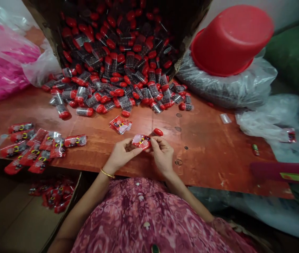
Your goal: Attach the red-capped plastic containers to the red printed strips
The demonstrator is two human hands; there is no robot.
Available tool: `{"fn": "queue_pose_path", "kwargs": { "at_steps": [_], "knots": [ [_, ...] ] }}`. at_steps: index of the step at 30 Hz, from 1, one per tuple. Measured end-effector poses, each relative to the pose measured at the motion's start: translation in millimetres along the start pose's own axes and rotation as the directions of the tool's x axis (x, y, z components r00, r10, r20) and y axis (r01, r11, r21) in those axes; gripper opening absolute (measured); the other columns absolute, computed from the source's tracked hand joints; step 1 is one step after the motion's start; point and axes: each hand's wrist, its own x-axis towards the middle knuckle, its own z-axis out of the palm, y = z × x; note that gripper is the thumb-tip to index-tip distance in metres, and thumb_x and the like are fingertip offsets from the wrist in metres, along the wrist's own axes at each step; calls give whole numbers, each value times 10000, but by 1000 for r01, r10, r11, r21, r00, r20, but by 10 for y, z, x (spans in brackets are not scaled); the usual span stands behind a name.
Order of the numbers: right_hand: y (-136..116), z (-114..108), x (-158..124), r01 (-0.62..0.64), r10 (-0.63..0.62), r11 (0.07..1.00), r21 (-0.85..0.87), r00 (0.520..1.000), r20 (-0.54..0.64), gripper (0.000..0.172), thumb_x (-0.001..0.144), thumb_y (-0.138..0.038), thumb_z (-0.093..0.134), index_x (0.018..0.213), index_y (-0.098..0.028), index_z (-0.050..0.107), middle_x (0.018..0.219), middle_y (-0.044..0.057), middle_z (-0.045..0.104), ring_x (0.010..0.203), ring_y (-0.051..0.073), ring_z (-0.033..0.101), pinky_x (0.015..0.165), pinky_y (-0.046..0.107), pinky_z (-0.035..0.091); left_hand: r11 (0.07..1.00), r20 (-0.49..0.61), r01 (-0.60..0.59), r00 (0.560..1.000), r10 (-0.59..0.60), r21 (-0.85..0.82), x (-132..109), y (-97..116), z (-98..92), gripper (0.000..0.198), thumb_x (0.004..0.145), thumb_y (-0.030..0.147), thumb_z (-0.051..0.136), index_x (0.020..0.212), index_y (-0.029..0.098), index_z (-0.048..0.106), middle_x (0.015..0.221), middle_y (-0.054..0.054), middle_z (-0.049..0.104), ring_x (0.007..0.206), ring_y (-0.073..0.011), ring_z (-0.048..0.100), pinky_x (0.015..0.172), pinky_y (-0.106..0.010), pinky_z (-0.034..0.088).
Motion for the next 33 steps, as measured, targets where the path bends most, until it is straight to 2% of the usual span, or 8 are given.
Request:
{"fn": "queue_pose_path", "kwargs": {
  "at_steps": [4, 7, 12, 16, 19, 21, 25, 33],
  "knots": [
    [54, 46, -35, 15, -15, 1000, 4, 1000, 24, 177, 785, -374, 581, 781, -198, 602, 679, -10, 608, 574, 118, 561, 576, 265, 490, 967, -200, 57, 974, -108, -247, -30, -139, 156, 327, 555, 420, 777, 668, 127, 686, 591, -26, 677, 518, -113, 579, 549, -238, 472],
    [-12, -95, 16, 187, -178, 958, -216, 982, 61, 193, 843, -371, 512, 882, -201, 594, 780, 20, 621, 648, 133, 567, 619, 279, 483, 947, -300, 53, 942, -153, -317, 12, -133, 122, 366, 480, 433, 812, 615, 123, 672, 564, -4, 666, 498, -75, 556, 529, -190, 448],
    [-255, -390, 380, 417, -383, 499, -760, 893, 238, 493, 777, -445, 589, 1170, -156, 517, 1081, 140, 587, 867, 232, 566, 728, 369, 472, 893, -248, 175, 923, -296, -415, 90, 13, -15, 449, 378, 447, 840, 628, 120, 658, 553, 10, 661, 473, -61, 557, 485, -162, 425],
    [-266, -432, 629, 450, -226, 316, -835, 891, 394, 229, 818, -289, 510, 973, -157, 614, 894, 111, 645, 811, 225, 587, 676, 318, 452, 860, -201, 231, 914, -352, -456, 97, 80, -28, 461, 366, 438, 847, 633, 122, 642, 540, 13, 654, 441, -58, 555, 460, -156, 424],
    [-217, -464, 634, 379, -181, 413, -828, 925, 334, 101, 758, -240, 544, 759, -166, 613, 717, 67, 630, 685, 192, 579, 627, 301, 442, 850, -201, 248, 905, -374, -465, 89, 80, -24, 463, 374, 438, 847, 640, 124, 635, 532, 10, 650, 424, -62, 554, 435, -154, 416],
    [-209, -498, 545, 279, -191, 627, -727, 960, 204, 116, 728, -287, 586, 736, -171, 592, 660, 27, 606, 602, 161, 567, 583, 290, 452, 844, -207, 263, 896, -393, -467, 92, 72, -20, 443, 403, 431, 844, 637, 121, 629, 526, 9, 643, 421, -61, 554, 422, -151, 411],
    [-264, -482, 228, 112, -121, 971, -211, 992, -28, 208, 721, -362, 640, 795, -190, 549, 662, -34, 592, 513, 112, 577, 522, 266, 500, 805, -198, 305, 869, -454, -508, 116, 77, 18, 359, 510, 371, 826, 669, 118, 627, 554, 12, 642, 427, -57, 552, 420, -156, 430],
    [-130, -125, -97, 172, -164, 984, 56, 979, -119, 204, 735, -330, 669, 835, -206, 542, 746, -33, 587, 588, 96, 598, 588, 254, 541, 740, -190, 307, 843, -504, -599, 109, 127, 156, 223, 644, 289, 762, 712, 134, 617, 558, 21, 628, 419, -64, 548, 403, -167, 431]
  ]
}}
